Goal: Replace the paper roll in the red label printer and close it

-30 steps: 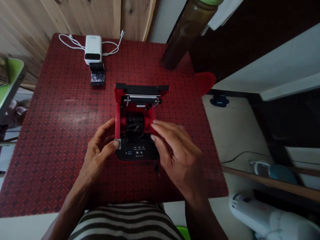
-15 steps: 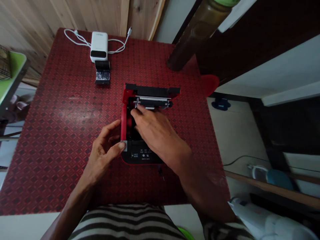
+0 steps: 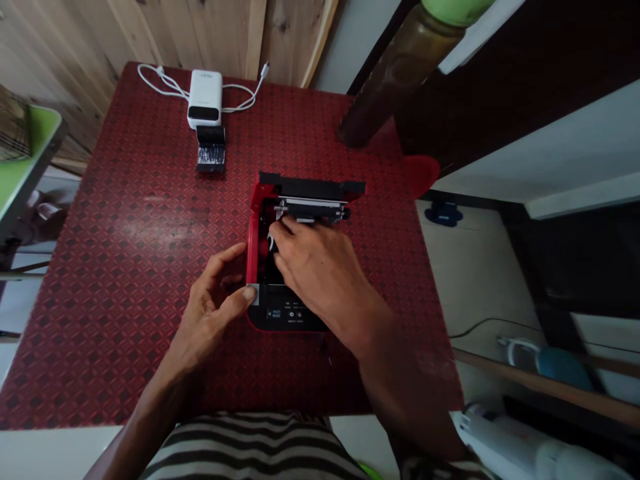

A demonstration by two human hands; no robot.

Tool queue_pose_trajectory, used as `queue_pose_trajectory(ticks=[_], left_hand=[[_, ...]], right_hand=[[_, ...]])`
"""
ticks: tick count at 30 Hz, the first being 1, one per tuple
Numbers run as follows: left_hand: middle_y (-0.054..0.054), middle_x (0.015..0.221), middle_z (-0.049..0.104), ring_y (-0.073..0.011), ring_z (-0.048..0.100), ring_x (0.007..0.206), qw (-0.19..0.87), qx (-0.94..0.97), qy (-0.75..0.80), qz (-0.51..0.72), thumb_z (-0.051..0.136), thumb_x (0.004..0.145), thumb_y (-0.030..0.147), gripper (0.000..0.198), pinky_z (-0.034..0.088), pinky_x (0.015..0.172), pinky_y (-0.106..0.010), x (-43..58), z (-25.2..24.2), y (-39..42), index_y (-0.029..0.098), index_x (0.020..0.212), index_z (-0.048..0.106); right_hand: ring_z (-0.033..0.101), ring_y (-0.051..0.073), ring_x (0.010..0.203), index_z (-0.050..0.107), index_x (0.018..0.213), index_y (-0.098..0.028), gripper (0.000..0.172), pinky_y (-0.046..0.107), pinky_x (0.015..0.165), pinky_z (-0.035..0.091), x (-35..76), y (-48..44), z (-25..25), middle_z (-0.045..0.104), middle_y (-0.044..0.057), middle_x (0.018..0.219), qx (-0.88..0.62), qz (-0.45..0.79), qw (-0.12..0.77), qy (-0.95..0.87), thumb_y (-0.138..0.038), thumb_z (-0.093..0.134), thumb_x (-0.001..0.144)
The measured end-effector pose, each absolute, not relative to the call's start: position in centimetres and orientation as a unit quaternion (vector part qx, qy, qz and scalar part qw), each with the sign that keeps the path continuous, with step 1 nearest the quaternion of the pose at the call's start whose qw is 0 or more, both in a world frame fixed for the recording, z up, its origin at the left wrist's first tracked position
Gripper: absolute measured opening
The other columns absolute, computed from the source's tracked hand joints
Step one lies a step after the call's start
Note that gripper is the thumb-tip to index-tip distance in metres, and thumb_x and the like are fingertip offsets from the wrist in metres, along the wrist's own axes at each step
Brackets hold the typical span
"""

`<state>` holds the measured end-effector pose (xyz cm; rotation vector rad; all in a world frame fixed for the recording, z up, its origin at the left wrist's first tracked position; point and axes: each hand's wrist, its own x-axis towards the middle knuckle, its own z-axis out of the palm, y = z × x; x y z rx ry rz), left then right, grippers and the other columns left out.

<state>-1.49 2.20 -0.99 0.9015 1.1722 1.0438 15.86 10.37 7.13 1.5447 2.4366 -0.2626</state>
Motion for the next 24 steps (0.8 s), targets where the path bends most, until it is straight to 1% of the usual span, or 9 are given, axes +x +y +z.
queue_pose_trajectory(ticks=[5, 7, 10, 13, 16, 18, 20, 21, 24], left_hand=[[-0.009, 0.152, 0.077, -0.0329, 0.074, 0.131, 0.609, 0.398, 0.512, 0.456, 0.09, 0.098, 0.053, 0.066, 0.059, 0.115, -0.049, -1.4, -0.9, 2.4, 0.028, 0.156, 0.071], [-0.008, 0.151, 0.077, -0.0317, 0.074, 0.129, 0.606, 0.401, 0.513, 0.457, 0.091, 0.098, 0.053, 0.064, 0.06, 0.112, -0.047, -1.4, -0.9, 2.4, 0.029, 0.154, 0.073], [-0.007, 0.151, 0.078, -0.0309, 0.074, 0.13, 0.604, 0.407, 0.507, 0.46, 0.09, 0.098, 0.053, 0.062, 0.06, 0.114, -0.046, -1.4, -0.8, 2.4, 0.03, 0.153, 0.073], [-0.007, 0.151, 0.079, -0.0317, 0.075, 0.131, 0.604, 0.408, 0.507, 0.46, 0.09, 0.098, 0.053, 0.062, 0.059, 0.116, -0.048, -1.5, -0.8, 2.4, 0.03, 0.154, 0.073], [-0.008, 0.154, 0.078, -0.0333, 0.075, 0.132, 0.61, 0.4, 0.511, 0.456, 0.091, 0.098, 0.054, 0.065, 0.06, 0.117, -0.051, -1.5, -0.8, 2.3, 0.03, 0.155, 0.073], [-0.009, 0.156, 0.077, -0.0335, 0.076, 0.132, 0.612, 0.396, 0.512, 0.454, 0.091, 0.098, 0.055, 0.065, 0.062, 0.114, -0.05, -1.4, -0.8, 2.2, 0.03, 0.155, 0.072], [-0.009, 0.157, 0.077, -0.0331, 0.076, 0.131, 0.612, 0.393, 0.515, 0.453, 0.091, 0.098, 0.054, 0.066, 0.064, 0.109, -0.048, -1.4, -0.8, 2.1, 0.03, 0.156, 0.073], [-0.009, 0.156, 0.077, -0.0329, 0.076, 0.13, 0.612, 0.392, 0.517, 0.453, 0.091, 0.098, 0.054, 0.065, 0.065, 0.107, -0.047, -1.4, -0.8, 2.1, 0.031, 0.156, 0.073], [-0.008, 0.155, 0.079, -0.033, 0.077, 0.129, 0.611, 0.387, 0.52, 0.455, 0.091, 0.098, 0.053, 0.066, 0.065, 0.106, -0.047, -1.3, -0.9, 2.0, 0.032, 0.157, 0.072]], right_hand=[[0.083, 0.029, 0.112, 0.08, 0.127, -0.016, 0.03, 0.038, 0.087, 0.06, 16.6, 9.4, 7.3, 0.086, 0.014, 0.12, 0.519, -0.06, 0.081, 0.849, -0.006, 0.055, 0.114], [0.083, 0.029, 0.108, 0.081, 0.118, -0.017, 0.024, 0.038, 0.085, 0.059, 16.9, 9.0, 7.1, 0.086, 0.013, 0.113, 0.512, -0.043, 0.052, 0.856, -0.008, 0.059, 0.114], [0.082, 0.028, 0.102, 0.081, 0.111, -0.017, 0.02, 0.038, 0.082, 0.057, 17.5, 8.7, 6.3, 0.085, 0.012, 0.105, 0.498, -0.017, 0.003, 0.867, -0.008, 0.063, 0.111], [0.081, 0.027, 0.095, 0.08, 0.106, -0.018, 0.02, 0.038, 0.079, 0.056, 18.1, 8.3, 5.5, 0.084, 0.01, 0.099, 0.481, 0.008, -0.066, 0.874, -0.005, 0.066, 0.107], [0.08, 0.027, 0.091, 0.079, 0.104, -0.017, 0.018, 0.04, 0.078, 0.057, 19.0, 7.7, 5.3, 0.084, 0.009, 0.097, 0.466, 0.016, -0.168, 0.869, -0.004, 0.067, 0.104], [0.081, 0.027, 0.095, 0.079, 0.109, -0.015, 0.016, 0.04, 0.085, 0.061, 20.0, 7.2, 5.7, 0.085, 0.01, 0.102, 0.457, -0.013, -0.249, 0.854, -0.005, 0.068, 0.104], [0.081, 0.025, 0.1, 0.079, 0.116, -0.017, 0.016, 0.039, 0.091, 0.063, 21.5, 6.7, 6.1, 0.086, 0.008, 0.107, 0.457, -0.077, -0.328, 0.823, -0.01, 0.073, 0.103], [0.08, 0.023, 0.099, 0.079, 0.118, -0.021, 0.017, 0.038, 0.092, 0.063, 22.4, 6.5, 6.1, 0.085, 0.005, 0.108, 0.464, -0.116, -0.364, 0.799, -0.013, 0.078, 0.102], [0.078, 0.021, 0.093, 0.08, 0.118, -0.033, 0.026, 0.036, 0.086, 0.062, 25.4, 6.4, 5.0, 0.084, -0.002, 0.106, 0.516, -0.212, -0.464, 0.688, -0.028, 0.091, 0.095]])
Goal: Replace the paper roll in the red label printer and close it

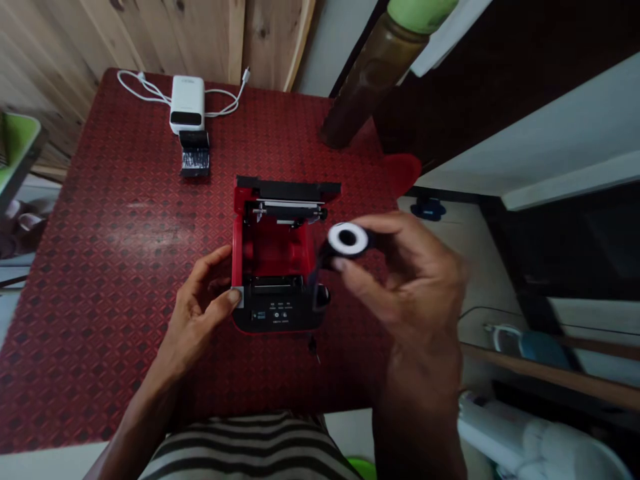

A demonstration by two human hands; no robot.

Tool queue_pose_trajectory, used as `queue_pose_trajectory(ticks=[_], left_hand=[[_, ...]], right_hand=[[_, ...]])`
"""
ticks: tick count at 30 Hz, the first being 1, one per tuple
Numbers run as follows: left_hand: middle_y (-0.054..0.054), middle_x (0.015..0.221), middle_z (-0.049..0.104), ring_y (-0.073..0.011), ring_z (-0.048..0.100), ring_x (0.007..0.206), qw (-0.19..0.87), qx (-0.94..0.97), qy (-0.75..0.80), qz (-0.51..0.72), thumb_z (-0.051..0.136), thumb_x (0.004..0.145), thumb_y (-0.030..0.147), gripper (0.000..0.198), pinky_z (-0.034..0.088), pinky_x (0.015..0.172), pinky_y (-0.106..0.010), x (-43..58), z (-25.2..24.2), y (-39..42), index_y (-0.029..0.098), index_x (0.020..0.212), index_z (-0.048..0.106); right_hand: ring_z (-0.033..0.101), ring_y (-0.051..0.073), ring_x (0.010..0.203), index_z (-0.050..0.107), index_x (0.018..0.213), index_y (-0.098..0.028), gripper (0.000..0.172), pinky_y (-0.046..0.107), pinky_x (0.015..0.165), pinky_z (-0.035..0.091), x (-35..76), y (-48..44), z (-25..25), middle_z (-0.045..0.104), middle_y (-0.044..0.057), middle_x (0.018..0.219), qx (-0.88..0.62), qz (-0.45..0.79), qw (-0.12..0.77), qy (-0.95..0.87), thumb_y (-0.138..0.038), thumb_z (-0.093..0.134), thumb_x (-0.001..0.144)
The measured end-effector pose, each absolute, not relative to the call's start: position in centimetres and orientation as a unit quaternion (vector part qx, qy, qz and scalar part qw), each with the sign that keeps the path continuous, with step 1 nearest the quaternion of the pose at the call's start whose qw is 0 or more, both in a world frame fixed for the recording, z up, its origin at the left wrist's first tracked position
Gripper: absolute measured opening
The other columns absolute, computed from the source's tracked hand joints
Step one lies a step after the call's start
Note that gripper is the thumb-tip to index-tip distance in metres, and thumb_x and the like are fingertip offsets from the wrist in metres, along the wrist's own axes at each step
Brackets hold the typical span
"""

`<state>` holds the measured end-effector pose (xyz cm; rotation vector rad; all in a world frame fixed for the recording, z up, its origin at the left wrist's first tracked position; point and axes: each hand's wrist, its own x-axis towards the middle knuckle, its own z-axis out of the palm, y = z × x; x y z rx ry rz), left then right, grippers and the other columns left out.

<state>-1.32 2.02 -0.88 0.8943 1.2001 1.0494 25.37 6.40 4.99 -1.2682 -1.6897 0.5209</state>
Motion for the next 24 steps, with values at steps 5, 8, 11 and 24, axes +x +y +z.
queue_pose_trajectory(ticks=[5, 8, 11, 24], left_hand=[[-0.008, 0.159, 0.077, -0.0334, 0.078, 0.129, 0.605, 0.39, 0.52, 0.459, 0.09, 0.098, 0.054, 0.068, 0.064, 0.109, -0.049, -1.2, -1.0, 2.0, 0.031, 0.159, 0.072], [-0.008, 0.161, 0.076, -0.0346, 0.077, 0.136, 0.598, 0.39, 0.52, 0.469, 0.091, 0.097, 0.054, 0.066, 0.064, 0.112, -0.049, -1.1, -1.0, 2.0, 0.031, 0.156, 0.074], [-0.007, 0.161, 0.077, -0.0357, 0.076, 0.141, 0.597, 0.39, 0.52, 0.47, 0.092, 0.097, 0.054, 0.064, 0.066, 0.109, -0.047, -1.1, -1.0, 2.0, 0.032, 0.155, 0.075], [-0.008, 0.163, 0.076, -0.0376, 0.074, 0.146, 0.606, 0.39, 0.517, 0.463, 0.09, 0.099, 0.052, 0.065, 0.067, 0.109, -0.048, -1.3, -1.0, 1.9, 0.032, 0.158, 0.073]], right_hand=[[0.075, 0.021, 0.089, 0.076, 0.106, -0.029, 0.036, 0.037, 0.081, 0.063, 28.7, 8.2, -0.1, 0.079, -0.001, 0.097, -0.596, 0.227, 0.588, -0.497, -0.044, 0.097, 0.08], [0.075, 0.02, 0.09, 0.07, 0.106, -0.029, 0.035, 0.036, 0.08, 0.062, 28.9, 9.4, -3.0, 0.078, -0.001, 0.099, -0.624, 0.196, 0.597, -0.465, -0.043, 0.091, 0.082], [0.079, 0.023, 0.101, 0.067, 0.114, -0.03, 0.039, 0.039, 0.086, 0.065, 28.1, 9.7, -5.2, 0.082, 0.003, 0.11, -0.648, 0.2, 0.562, -0.475, -0.046, 0.084, 0.083], [0.085, 0.028, 0.113, 0.073, 0.126, -0.026, 0.041, 0.053, 0.108, 0.065, 26.2, 8.5, -6.4, 0.088, 0.01, 0.124, -0.648, 0.282, 0.441, -0.553, -0.044, 0.08, 0.09]])
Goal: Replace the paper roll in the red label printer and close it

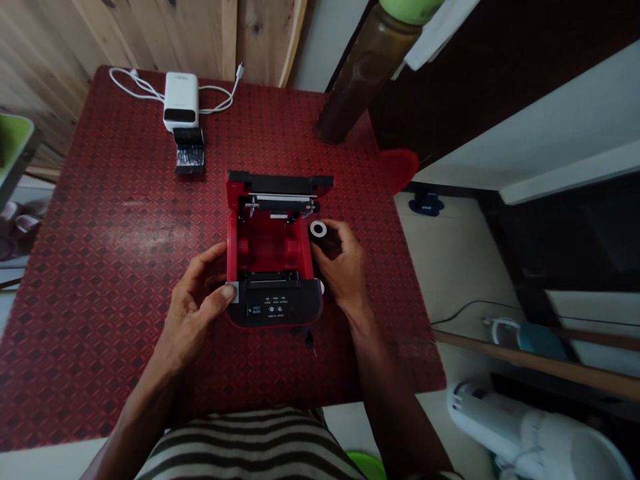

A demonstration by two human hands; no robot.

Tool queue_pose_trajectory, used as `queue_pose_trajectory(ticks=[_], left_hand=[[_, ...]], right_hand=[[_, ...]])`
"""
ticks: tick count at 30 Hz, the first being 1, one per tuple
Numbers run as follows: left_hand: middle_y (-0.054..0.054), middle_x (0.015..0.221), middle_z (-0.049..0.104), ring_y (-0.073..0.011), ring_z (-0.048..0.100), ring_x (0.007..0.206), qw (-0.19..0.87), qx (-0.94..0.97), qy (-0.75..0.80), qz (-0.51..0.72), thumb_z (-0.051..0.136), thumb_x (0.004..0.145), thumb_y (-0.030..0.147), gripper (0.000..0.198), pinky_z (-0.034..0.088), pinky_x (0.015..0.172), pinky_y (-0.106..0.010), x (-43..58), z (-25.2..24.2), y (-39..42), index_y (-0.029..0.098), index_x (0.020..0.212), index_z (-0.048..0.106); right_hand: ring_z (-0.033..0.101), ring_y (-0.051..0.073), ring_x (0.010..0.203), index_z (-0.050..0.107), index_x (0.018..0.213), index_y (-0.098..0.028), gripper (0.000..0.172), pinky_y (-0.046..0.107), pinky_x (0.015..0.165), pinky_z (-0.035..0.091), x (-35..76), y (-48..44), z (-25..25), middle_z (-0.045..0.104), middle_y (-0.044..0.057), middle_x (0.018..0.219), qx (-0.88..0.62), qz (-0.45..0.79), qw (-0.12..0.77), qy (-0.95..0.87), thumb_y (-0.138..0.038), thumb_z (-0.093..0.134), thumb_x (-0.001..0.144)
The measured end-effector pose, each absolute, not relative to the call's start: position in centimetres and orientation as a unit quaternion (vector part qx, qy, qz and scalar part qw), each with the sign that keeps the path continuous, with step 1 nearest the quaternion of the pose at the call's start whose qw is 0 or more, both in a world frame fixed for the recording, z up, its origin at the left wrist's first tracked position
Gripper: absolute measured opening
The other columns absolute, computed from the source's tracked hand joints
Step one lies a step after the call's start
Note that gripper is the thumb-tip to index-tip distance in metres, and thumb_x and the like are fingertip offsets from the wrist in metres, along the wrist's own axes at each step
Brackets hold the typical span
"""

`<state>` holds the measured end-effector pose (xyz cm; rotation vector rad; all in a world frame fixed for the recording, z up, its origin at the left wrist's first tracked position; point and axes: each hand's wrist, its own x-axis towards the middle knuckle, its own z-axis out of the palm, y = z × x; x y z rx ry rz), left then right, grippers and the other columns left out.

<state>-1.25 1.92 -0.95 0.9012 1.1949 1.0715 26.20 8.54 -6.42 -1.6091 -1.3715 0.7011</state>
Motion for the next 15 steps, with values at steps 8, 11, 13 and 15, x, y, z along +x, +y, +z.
queue_pose_trajectory(ticks=[8, 11, 13, 15], left_hand=[[-0.008, 0.158, 0.078, -0.0379, 0.075, 0.144, 0.601, 0.382, 0.528, 0.463, 0.092, 0.097, 0.054, 0.065, 0.067, 0.11, -0.049, -1.1, -0.7, 1.9, 0.031, 0.155, 0.075], [-0.007, 0.155, 0.08, -0.0388, 0.076, 0.142, 0.596, 0.386, 0.532, 0.461, 0.092, 0.096, 0.055, 0.064, 0.068, 0.107, -0.05, -1.1, -0.8, 1.9, 0.033, 0.154, 0.076], [-0.007, 0.155, 0.08, -0.0395, 0.075, 0.143, 0.591, 0.395, 0.533, 0.459, 0.092, 0.096, 0.056, 0.062, 0.068, 0.108, -0.051, -1.2, -0.9, 2.0, 0.034, 0.152, 0.077], [-0.006, 0.155, 0.08, -0.0395, 0.075, 0.143, 0.589, 0.402, 0.529, 0.46, 0.09, 0.098, 0.056, 0.06, 0.067, 0.11, -0.052, -1.3, -1.0, 2.0, 0.035, 0.152, 0.077]], right_hand=[[0.084, 0.027, 0.095, 0.081, 0.127, -0.024, 0.035, 0.048, 0.088, 0.069, 29.3, 3.0, -3.7, 0.09, 0.013, 0.119, -0.678, 0.306, 0.368, -0.558, -0.039, 0.078, 0.095], [0.083, 0.025, 0.087, 0.086, 0.118, -0.026, 0.029, 0.043, 0.084, 0.069, 28.9, 0.5, -2.7, 0.091, 0.007, 0.11, -0.651, 0.352, 0.334, -0.584, -0.029, 0.081, 0.089], [0.084, 0.026, 0.099, 0.086, 0.121, -0.028, 0.036, 0.044, 0.092, 0.069, 28.0, -0.1, -2.6, 0.09, 0.007, 0.117, -0.636, 0.365, 0.33, -0.595, -0.023, 0.08, 0.086], [0.084, 0.026, 0.107, 0.085, 0.122, -0.028, 0.038, 0.045, 0.096, 0.068, 27.1, -0.1, -3.1, 0.09, 0.007, 0.123, -0.632, 0.365, 0.337, -0.595, -0.02, 0.078, 0.086]])
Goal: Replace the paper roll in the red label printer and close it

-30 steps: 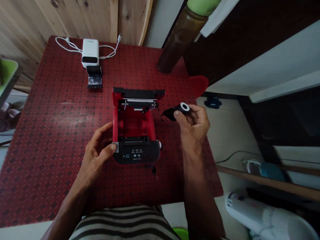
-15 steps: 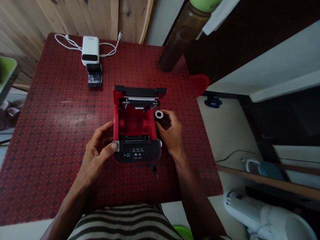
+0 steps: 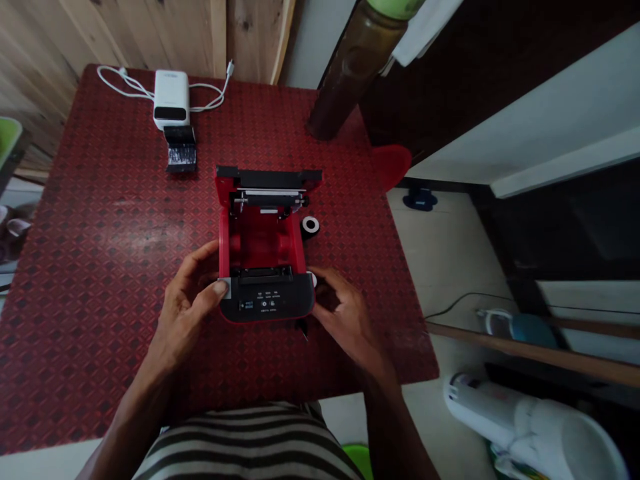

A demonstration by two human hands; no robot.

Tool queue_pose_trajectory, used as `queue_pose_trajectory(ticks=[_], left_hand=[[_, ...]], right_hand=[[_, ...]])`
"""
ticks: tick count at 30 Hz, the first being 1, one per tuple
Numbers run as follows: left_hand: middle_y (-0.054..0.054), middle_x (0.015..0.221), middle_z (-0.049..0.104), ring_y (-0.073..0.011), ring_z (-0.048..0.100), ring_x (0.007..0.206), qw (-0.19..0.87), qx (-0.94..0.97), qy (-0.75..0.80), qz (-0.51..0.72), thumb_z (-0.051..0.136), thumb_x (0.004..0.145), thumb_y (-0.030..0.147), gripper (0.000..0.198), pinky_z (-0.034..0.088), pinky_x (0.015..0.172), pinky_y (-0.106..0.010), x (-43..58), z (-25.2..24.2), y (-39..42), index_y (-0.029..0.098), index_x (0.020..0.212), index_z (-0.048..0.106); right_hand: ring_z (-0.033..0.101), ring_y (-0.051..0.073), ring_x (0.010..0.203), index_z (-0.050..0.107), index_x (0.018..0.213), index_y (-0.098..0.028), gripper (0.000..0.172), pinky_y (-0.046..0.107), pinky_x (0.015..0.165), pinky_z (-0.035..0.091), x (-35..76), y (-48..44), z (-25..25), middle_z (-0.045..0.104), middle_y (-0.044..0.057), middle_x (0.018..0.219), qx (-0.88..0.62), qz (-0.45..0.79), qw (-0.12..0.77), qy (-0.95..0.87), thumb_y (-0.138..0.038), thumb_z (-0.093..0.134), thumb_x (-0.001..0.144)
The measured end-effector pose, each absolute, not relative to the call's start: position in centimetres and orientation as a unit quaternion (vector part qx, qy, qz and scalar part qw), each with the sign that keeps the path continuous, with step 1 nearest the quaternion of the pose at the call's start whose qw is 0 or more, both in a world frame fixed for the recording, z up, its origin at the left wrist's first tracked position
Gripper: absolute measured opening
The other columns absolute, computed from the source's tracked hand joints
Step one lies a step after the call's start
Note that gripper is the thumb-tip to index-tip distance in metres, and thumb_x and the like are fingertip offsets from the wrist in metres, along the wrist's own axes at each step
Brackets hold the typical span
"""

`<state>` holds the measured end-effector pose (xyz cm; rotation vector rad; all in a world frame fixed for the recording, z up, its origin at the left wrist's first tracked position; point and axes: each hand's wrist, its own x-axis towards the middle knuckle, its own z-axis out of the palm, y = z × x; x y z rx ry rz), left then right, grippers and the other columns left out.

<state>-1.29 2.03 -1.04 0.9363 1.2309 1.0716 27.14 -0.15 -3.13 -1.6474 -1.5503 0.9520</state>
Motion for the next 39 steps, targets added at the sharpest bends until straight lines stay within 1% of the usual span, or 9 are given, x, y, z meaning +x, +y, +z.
queue_pose_trajectory(ticks=[5, 7, 11, 14, 18, 21, 25, 29, 39], left_hand=[[-0.008, 0.154, 0.079, -0.0387, 0.077, 0.139, 0.594, 0.398, 0.522, 0.464, 0.089, 0.1, 0.055, 0.059, 0.065, 0.114, -0.054, -1.2, -1.1, 1.9, 0.033, 0.153, 0.075], [-0.009, 0.153, 0.08, -0.0384, 0.078, 0.137, 0.595, 0.397, 0.523, 0.463, 0.089, 0.099, 0.055, 0.06, 0.065, 0.114, -0.054, -1.2, -1.0, 1.8, 0.032, 0.153, 0.075], [-0.01, 0.151, 0.081, -0.039, 0.077, 0.138, 0.605, 0.387, 0.524, 0.459, 0.091, 0.097, 0.057, 0.065, 0.067, 0.105, -0.051, -1.2, -0.9, 1.9, 0.031, 0.154, 0.074], [-0.01, 0.155, 0.078, -0.0372, 0.076, 0.137, 0.605, 0.383, 0.531, 0.453, 0.091, 0.096, 0.058, 0.067, 0.067, 0.102, -0.047, -1.3, -0.9, 1.8, 0.03, 0.155, 0.073], [-0.01, 0.147, 0.081, -0.0349, 0.078, 0.128, 0.603, 0.383, 0.541, 0.444, 0.09, 0.096, 0.059, 0.069, 0.066, 0.1, -0.046, -1.4, -0.9, 1.7, 0.029, 0.156, 0.072], [-0.011, 0.137, 0.083, -0.0361, 0.078, 0.127, 0.606, 0.392, 0.534, 0.441, 0.089, 0.098, 0.058, 0.067, 0.065, 0.104, -0.05, -1.4, -0.9, 1.8, 0.028, 0.154, 0.072], [-0.012, 0.147, 0.08, -0.0376, 0.076, 0.136, 0.606, 0.399, 0.526, 0.444, 0.088, 0.099, 0.055, 0.063, 0.06, 0.119, -0.056, -1.5, -0.7, 2.0, 0.027, 0.152, 0.072], [-0.012, 0.153, 0.078, -0.0383, 0.074, 0.142, 0.607, 0.402, 0.522, 0.446, 0.087, 0.1, 0.053, 0.06, 0.055, 0.126, -0.057, -1.5, -0.8, 2.0, 0.027, 0.152, 0.072], [-0.013, 0.154, 0.077, -0.0396, 0.073, 0.141, 0.613, 0.399, 0.526, 0.434, 0.087, 0.1, 0.054, 0.063, 0.052, 0.127, -0.061, -1.7, -1.0, 1.9, 0.027, 0.155, 0.07]], right_hand=[[0.084, 0.027, 0.113, 0.083, 0.117, -0.028, 0.025, 0.045, 0.098, 0.069, 26.7, 0.3, -4.3, 0.089, 0.007, 0.123, -0.631, 0.362, 0.365, -0.582, -0.026, 0.075, 0.094], [0.085, 0.027, 0.118, 0.081, 0.123, -0.028, 0.028, 0.047, 0.103, 0.069, 27.1, 0.1, -3.8, 0.089, 0.008, 0.128, -0.632, 0.361, 0.375, -0.574, -0.029, 0.077, 0.096], [0.085, 0.028, 0.122, 0.077, 0.129, -0.032, 0.029, 0.047, 0.103, 0.072, 27.9, -0.4, -0.2, 0.087, 0.008, 0.136, -0.618, 0.357, 0.43, -0.553, -0.034, 0.082, 0.1], [0.086, 0.03, 0.116, 0.077, 0.126, -0.036, 0.025, 0.047, 0.096, 0.073, 27.8, 0.0, 3.4, 0.088, 0.005, 0.126, -0.579, 0.347, 0.452, -0.583, -0.036, 0.084, 0.101], [0.084, 0.031, 0.103, 0.077, 0.126, -0.034, 0.027, 0.048, 0.09, 0.072, 26.1, 2.5, 6.5, 0.086, 0.005, 0.117, -0.547, 0.283, 0.364, -0.699, -0.027, 0.081, 0.1], [0.082, 0.03, 0.108, 0.076, 0.13, -0.027, 0.026, 0.051, 0.1, 0.069, 23.9, 5.0, 6.9, 0.086, 0.006, 0.118, -0.491, 0.19, 0.29, -0.799, -0.02, 0.073, 0.104], [0.079, 0.03, 0.114, 0.078, 0.128, -0.021, 0.028, 0.051, 0.108, 0.065, 21.1, 7.1, 6.1, 0.087, 0.011, 0.122, -0.466, 0.124, 0.138, -0.865, -0.007, 0.066, 0.108], [0.079, 0.03, 0.112, 0.081, 0.116, -0.018, 0.029, 0.043, 0.099, 0.062, 19.0, 7.9, 5.7, 0.088, 0.013, 0.116, -0.49, 0.058, 0.015, -0.87, 0.003, 0.065, 0.104], [0.087, 0.032, 0.103, 0.085, 0.116, -0.015, 0.031, 0.04, 0.077, 0.061, 16.2, 11.2, 5.8, 0.09, 0.016, 0.115, -0.528, 0.084, -0.132, -0.834, 0.0, 0.059, 0.109]])
